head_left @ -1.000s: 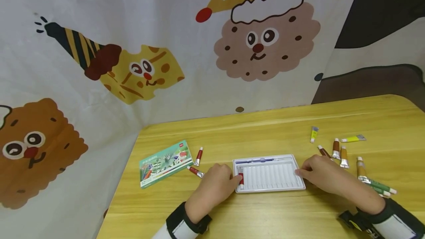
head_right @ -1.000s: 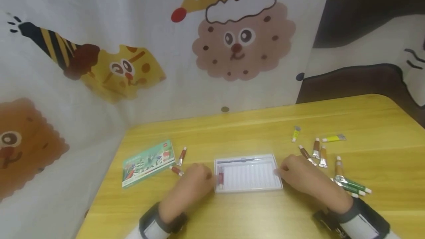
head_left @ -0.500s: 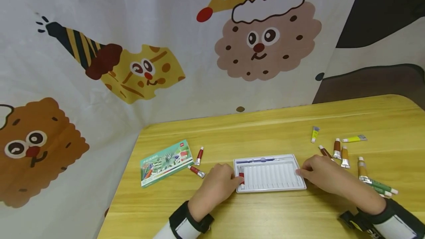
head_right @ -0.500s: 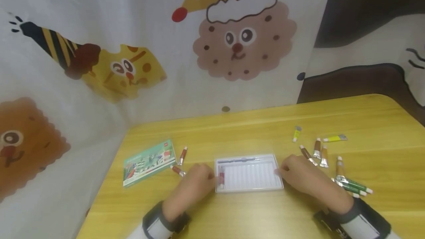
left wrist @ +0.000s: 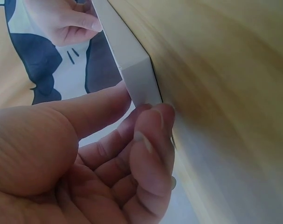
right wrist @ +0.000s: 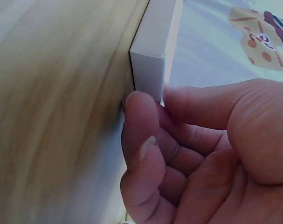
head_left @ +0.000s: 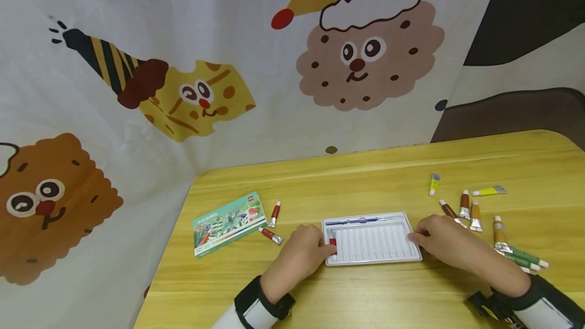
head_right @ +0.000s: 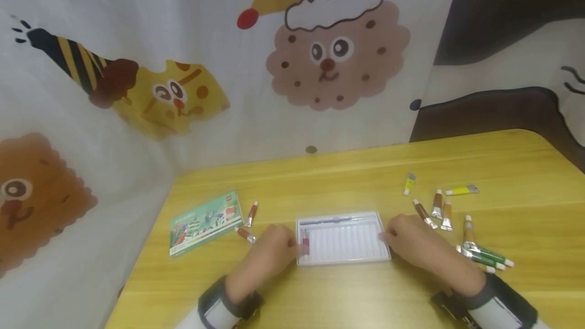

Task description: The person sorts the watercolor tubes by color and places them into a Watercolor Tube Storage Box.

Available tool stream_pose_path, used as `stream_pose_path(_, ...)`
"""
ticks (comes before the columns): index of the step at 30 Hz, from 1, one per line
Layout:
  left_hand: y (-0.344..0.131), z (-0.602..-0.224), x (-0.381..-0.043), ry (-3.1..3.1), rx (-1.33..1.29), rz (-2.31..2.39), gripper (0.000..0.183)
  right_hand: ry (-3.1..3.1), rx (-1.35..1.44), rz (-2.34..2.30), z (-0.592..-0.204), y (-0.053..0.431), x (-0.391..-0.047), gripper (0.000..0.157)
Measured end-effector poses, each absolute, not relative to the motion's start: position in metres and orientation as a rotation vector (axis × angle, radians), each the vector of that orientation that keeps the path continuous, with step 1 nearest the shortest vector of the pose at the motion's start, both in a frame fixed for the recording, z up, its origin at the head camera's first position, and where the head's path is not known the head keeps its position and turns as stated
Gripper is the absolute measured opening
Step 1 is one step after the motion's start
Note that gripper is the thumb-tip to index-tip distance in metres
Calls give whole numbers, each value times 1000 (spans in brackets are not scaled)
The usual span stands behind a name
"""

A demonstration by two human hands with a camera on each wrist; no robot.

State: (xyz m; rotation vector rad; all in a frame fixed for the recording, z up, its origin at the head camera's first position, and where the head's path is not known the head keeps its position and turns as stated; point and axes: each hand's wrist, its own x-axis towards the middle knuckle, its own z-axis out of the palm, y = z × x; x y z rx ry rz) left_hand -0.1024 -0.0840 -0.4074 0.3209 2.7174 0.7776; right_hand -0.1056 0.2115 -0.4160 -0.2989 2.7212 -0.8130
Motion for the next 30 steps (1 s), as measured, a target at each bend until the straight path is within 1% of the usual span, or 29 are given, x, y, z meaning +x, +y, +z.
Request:
stream_pose_path(6, -85, -408, -103, 2718, 329, 795, 36, 2724, -292, -808, -417, 211, -105, 26)
stream_pose_path(13, -90, -407, -105, 2796, 357, 718, 42, 2715, -297, -813, -416, 211, -105, 26)
stream_pose_path(19, -104, -391, -110, 2930, 279, 617, 38, 2711, -298, -813, -416, 212, -105, 25)
stream_pose_path(25, -131, -381, -123, 3043, 157, 453, 35, 2721, -309, -809, -416, 213, -105, 25)
stream_pose_path(30, -154, -376, -132, 3007, 25, 339, 31, 2724, -300, -812, -417, 213, -105, 24)
